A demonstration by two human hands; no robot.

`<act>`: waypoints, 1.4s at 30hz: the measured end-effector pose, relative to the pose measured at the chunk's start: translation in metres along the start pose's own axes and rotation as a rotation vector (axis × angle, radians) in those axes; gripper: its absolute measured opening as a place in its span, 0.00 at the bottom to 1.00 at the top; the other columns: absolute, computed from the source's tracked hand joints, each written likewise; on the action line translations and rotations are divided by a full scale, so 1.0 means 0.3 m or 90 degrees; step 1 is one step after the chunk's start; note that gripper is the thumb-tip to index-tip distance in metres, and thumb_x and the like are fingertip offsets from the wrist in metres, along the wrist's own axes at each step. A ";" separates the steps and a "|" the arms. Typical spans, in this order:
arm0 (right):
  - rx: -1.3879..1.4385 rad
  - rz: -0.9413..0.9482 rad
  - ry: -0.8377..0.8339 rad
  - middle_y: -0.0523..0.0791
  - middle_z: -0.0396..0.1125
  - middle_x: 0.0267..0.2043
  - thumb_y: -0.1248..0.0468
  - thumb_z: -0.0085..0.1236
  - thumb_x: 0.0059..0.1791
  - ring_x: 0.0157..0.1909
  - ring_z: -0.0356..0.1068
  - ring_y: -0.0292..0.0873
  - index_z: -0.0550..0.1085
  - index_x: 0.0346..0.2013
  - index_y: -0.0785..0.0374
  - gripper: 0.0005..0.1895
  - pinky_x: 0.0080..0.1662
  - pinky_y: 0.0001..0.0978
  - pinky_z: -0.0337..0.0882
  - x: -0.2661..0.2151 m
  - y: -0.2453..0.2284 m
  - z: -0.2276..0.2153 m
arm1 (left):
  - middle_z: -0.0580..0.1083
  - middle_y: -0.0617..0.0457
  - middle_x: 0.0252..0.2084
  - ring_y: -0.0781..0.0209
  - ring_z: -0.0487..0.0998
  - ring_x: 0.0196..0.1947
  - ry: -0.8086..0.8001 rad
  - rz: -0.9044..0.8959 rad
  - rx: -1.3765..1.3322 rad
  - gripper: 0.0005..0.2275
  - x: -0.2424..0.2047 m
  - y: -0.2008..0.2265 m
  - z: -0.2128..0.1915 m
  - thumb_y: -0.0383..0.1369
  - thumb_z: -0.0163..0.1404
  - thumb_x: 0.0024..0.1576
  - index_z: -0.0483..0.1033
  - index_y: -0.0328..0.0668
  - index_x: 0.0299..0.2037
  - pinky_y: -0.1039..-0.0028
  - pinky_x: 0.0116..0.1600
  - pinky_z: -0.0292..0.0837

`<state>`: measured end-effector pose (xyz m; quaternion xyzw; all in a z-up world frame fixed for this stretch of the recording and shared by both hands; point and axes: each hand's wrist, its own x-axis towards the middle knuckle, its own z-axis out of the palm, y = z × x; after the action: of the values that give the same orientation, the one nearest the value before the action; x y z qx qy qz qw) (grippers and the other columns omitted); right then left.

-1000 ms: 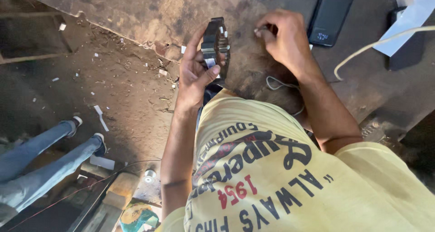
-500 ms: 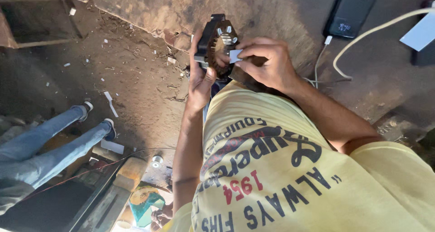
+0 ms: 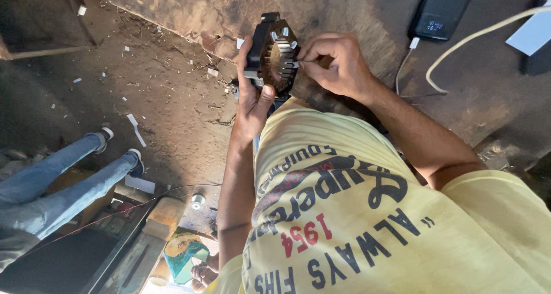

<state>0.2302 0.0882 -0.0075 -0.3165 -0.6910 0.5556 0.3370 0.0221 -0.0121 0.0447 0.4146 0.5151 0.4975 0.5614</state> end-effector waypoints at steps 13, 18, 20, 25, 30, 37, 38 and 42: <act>-0.125 -0.070 0.044 0.58 0.73 0.51 0.77 0.68 0.46 0.43 0.78 0.46 0.77 0.44 0.75 0.13 0.44 0.32 0.79 -0.061 -0.026 0.013 | 0.59 0.46 0.75 0.57 0.61 0.74 -0.019 0.037 0.012 0.36 -0.011 -0.024 -0.016 0.43 0.51 0.71 0.38 0.40 0.79 0.68 0.80 0.53; -0.059 -0.012 0.053 0.56 0.76 0.46 0.79 0.63 0.53 0.51 0.80 0.48 0.65 0.55 0.71 0.19 0.44 0.31 0.80 -0.057 0.010 0.028 | 0.56 0.47 0.77 0.60 0.57 0.73 -0.030 0.053 0.004 0.35 -0.013 -0.032 -0.013 0.42 0.51 0.72 0.38 0.41 0.79 0.70 0.78 0.49; -0.085 -0.011 0.036 0.55 0.76 0.44 0.78 0.65 0.53 0.48 0.81 0.47 0.63 0.55 0.70 0.22 0.40 0.30 0.80 -0.049 0.011 0.035 | 0.57 0.47 0.76 0.60 0.58 0.73 -0.036 0.047 0.007 0.35 -0.010 -0.029 -0.014 0.41 0.51 0.72 0.37 0.41 0.79 0.70 0.78 0.49; -0.125 -0.034 -0.003 0.55 0.76 0.45 0.77 0.66 0.53 0.48 0.80 0.48 0.61 0.56 0.69 0.24 0.40 0.29 0.79 -0.035 -0.005 0.024 | 0.56 0.48 0.77 0.60 0.59 0.73 -0.046 0.045 -0.017 0.36 -0.014 -0.036 -0.013 0.40 0.52 0.71 0.37 0.41 0.79 0.68 0.82 0.52; -0.092 -0.006 -0.011 0.55 0.75 0.45 0.78 0.65 0.51 0.49 0.80 0.46 0.65 0.54 0.71 0.21 0.41 0.31 0.79 -0.021 -0.018 0.022 | 0.56 0.49 0.77 0.61 0.59 0.72 -0.053 0.062 -0.007 0.35 -0.002 -0.047 -0.015 0.40 0.53 0.71 0.38 0.44 0.79 0.70 0.79 0.51; -0.226 -0.110 -0.023 0.51 0.73 0.46 0.76 0.71 0.48 0.45 0.77 0.51 0.77 0.45 0.70 0.14 0.45 0.39 0.75 0.007 -0.040 -0.034 | 0.64 0.46 0.57 0.58 0.63 0.51 -0.022 -0.042 -0.052 0.43 0.038 -0.052 -0.030 0.45 0.55 0.64 0.37 0.43 0.82 0.70 0.56 0.58; -0.246 -0.142 -0.033 0.50 0.74 0.47 0.75 0.71 0.47 0.47 0.76 0.51 0.77 0.46 0.69 0.14 0.47 0.40 0.75 0.009 -0.042 -0.039 | 0.64 0.47 0.59 0.60 0.63 0.53 -0.034 -0.022 -0.052 0.42 0.048 -0.051 -0.033 0.45 0.54 0.65 0.38 0.44 0.82 0.71 0.58 0.57; -0.320 -0.230 -0.051 0.47 0.74 0.48 0.71 0.70 0.46 0.50 0.75 0.50 0.78 0.45 0.65 0.14 0.51 0.42 0.74 0.019 -0.046 -0.040 | 0.61 0.50 0.74 0.63 0.62 0.70 -0.091 0.071 -0.047 0.35 0.082 -0.041 -0.038 0.44 0.53 0.72 0.41 0.44 0.79 0.73 0.76 0.53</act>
<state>0.2357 0.0970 0.0086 -0.2399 -0.8644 0.3107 0.3141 0.0119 0.0098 0.0272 0.4563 0.4313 0.5159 0.5827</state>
